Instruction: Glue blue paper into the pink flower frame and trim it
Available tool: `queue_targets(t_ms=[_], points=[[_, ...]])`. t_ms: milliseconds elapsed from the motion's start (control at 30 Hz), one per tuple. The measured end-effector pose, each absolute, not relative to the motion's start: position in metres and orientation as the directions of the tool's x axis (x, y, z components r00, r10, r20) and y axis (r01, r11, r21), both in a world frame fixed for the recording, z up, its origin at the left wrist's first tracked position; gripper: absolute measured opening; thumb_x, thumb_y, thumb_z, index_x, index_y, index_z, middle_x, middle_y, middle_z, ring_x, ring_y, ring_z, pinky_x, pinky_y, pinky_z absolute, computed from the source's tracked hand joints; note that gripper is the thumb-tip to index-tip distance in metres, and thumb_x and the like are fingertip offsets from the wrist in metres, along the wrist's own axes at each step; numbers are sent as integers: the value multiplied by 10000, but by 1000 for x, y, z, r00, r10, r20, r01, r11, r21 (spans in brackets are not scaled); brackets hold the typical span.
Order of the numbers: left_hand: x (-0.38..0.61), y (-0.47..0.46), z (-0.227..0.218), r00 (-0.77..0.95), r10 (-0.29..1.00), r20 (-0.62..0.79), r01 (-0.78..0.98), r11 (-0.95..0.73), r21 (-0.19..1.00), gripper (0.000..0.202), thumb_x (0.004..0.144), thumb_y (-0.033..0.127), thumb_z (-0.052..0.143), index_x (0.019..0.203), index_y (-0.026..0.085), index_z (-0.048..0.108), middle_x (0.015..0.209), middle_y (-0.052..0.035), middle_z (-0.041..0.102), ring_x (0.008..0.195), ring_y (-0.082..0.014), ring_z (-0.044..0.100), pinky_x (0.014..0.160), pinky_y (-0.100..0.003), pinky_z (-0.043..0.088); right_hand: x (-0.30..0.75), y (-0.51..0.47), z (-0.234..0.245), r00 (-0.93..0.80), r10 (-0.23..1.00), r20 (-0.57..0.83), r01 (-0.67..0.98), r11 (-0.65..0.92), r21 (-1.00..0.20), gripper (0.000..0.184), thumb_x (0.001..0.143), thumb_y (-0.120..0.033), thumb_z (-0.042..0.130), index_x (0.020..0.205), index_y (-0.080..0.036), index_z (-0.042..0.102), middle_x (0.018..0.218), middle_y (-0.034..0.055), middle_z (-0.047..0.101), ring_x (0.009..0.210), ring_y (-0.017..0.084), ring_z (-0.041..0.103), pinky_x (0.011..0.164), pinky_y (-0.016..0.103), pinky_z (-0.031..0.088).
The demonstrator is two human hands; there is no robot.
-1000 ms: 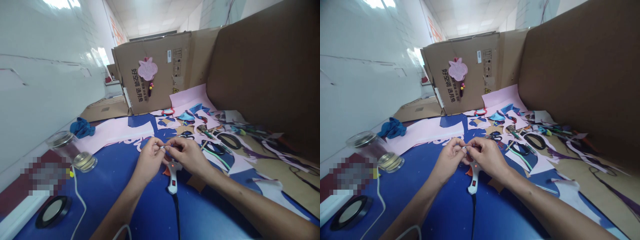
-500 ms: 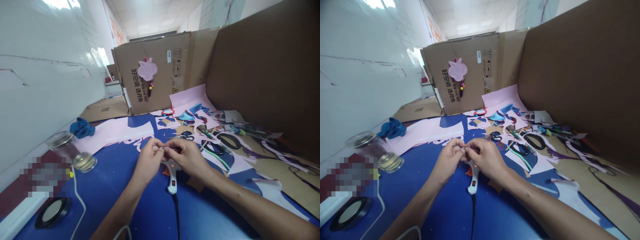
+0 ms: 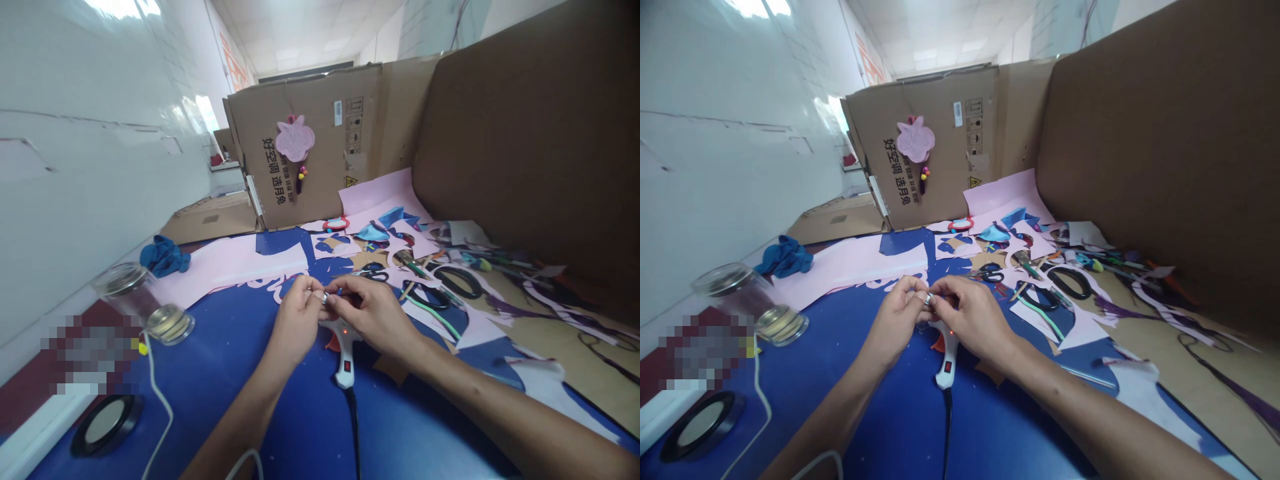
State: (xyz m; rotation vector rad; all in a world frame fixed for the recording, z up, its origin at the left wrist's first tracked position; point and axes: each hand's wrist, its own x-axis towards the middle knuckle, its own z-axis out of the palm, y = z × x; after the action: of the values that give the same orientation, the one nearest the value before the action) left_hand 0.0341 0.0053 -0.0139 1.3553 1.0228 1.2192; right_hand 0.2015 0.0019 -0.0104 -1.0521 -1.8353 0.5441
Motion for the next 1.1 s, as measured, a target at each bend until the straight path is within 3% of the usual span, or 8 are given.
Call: queue_targets(t_ms=[100,267,567,700,867,1100], points=[[33,6,-15,104,982,157,-34,-154,987,155,901,324,681,938,221,571,759,18,633,665,-142,663,632,-239,540,201,3,-10,-227,846,482,451,530,-719,121,931,-182,687,1023,-212,761,730,-41,667,633,134,571,611,259,404],[34,7,-16,96,981,168,-29,-166,986,159,896,341,668,932,225,566,746,24,609,641,-138,625,608,-237,520,200,3,-11,-241,832,499,461,551,-696,144,896,-134,701,1003,-215,752,767,-34,681,667,140,586,646,263,419],[35,5,-17,126,975,185,-30,-183,983,153,928,360,632,950,228,557,775,35,553,636,-123,548,592,-231,477,204,-3,-12,-298,742,600,594,636,-492,90,954,-248,685,1032,-216,715,995,41,706,850,193,676,759,300,484],[34,5,-14,91,968,234,68,-240,968,108,944,322,606,941,225,560,821,6,639,679,-132,591,626,-234,490,202,-3,-12,-255,754,605,678,586,-444,90,921,-267,679,985,-214,715,946,38,722,824,207,686,722,305,471],[32,3,-5,-15,958,285,111,-281,953,61,986,291,516,971,239,488,1032,-67,765,738,-164,687,626,-277,549,199,-6,-8,-250,784,569,721,542,-431,78,871,-279,691,906,-210,682,876,26,706,766,204,663,631,296,405],[32,1,3,-51,928,368,127,-359,924,59,976,253,535,929,220,545,893,-37,744,706,-159,692,631,-279,568,200,-8,-6,-249,800,546,707,535,-463,77,877,-286,679,888,-212,659,868,19,686,765,193,642,661,298,401]])
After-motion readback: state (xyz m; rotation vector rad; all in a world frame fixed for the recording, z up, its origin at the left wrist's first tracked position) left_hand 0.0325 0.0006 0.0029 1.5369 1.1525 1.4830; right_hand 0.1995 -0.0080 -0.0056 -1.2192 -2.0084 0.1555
